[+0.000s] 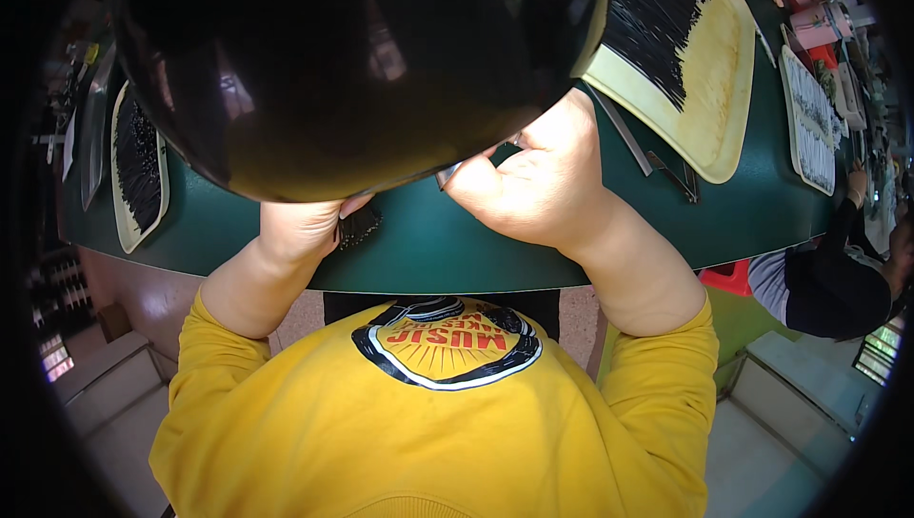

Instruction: The person places a tray of filaments onto a workbench, gathers a bundle of filaments from a tray by hand, and aligns them under a desk lamp.

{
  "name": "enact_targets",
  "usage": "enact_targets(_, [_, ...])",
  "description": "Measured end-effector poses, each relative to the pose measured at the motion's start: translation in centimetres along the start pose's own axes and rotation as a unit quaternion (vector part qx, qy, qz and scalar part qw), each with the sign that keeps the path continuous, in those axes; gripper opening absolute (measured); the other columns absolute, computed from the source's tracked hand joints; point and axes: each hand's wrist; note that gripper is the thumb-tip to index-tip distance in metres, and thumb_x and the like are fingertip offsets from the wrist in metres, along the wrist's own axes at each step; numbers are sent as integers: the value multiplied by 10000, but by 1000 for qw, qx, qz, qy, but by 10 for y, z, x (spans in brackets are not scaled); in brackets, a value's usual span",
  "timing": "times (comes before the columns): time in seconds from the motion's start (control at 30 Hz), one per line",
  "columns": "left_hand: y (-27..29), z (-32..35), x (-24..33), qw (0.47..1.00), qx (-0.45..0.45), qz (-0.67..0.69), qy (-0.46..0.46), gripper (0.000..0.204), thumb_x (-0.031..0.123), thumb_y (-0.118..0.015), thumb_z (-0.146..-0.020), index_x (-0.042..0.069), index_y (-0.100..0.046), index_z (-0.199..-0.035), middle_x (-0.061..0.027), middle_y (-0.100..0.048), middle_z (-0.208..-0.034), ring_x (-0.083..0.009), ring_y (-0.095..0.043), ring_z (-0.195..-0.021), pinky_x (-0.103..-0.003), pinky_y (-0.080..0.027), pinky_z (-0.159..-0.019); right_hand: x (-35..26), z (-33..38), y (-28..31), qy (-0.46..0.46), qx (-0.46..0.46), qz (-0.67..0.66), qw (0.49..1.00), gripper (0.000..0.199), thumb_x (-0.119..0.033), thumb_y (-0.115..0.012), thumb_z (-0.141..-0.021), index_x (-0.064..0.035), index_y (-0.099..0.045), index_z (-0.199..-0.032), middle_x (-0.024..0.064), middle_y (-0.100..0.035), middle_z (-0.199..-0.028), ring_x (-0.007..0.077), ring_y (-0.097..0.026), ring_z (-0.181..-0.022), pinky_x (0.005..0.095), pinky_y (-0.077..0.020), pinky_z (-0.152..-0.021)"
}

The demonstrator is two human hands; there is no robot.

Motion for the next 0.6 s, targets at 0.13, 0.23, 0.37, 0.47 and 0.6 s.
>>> enact_targets(0.13, [0,1,1,1000,-2,26,18,24,20,-617,-787,11,-596,-792,58,-475,-550,0,-382,-447,-161,-278,-416,-2,3,2,-44,9,43,998,142,38,-566,-619,26,-614,-752,96,-623,-693,157,-589,-562,220,-451,-521])
enact_targets(0.23, [-1,1,1,1000,-1,14,14,31,21,-620,-784,9,-593,-794,52,-479,-551,-1,-382,-439,-160,-282,-409,4,4,0,-9,14,47,999,151,39,-565,-615,27,-615,-757,99,-625,-698,167,-594,-565,225,-456,-526])
enact_targets(0.37, [0,1,0,1000,5,19,11,36,23,-624,-779,6,-591,-777,43,-490,-550,-5,-389,-434,-160,-297,-412,9,3,-1,42,22,56,997,165,40,-563,-609,29,-616,-764,105,-628,-704,181,-600,-570,233,-464,-534])
enact_targets(0.47, [-1,1,0,1000,11,5,-6,45,21,-629,-772,6,-589,-757,30,-508,-557,-11,-405,-434,-161,-309,-413,3,3,2,38,-16,119,992,157,45,-551,-618,31,-613,-762,105,-622,-696,173,-593,-564,233,-461,-535])
enact_targets(0.6, [4,1,-1,999,-25,31,28,62,28,-614,-784,-4,-583,-741,4,-525,-561,-26,-440,-439,-162,-319,-408,11,11,2,6,-13,85,996,142,54,-550,-642,35,-610,-769,92,-604,-658,160,-575,-547,237,-457,-530])
Point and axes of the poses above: each hand's wrist, its own z-axis away from the middle knuckle, its own y-axis out of the back of the hand, x = y × z
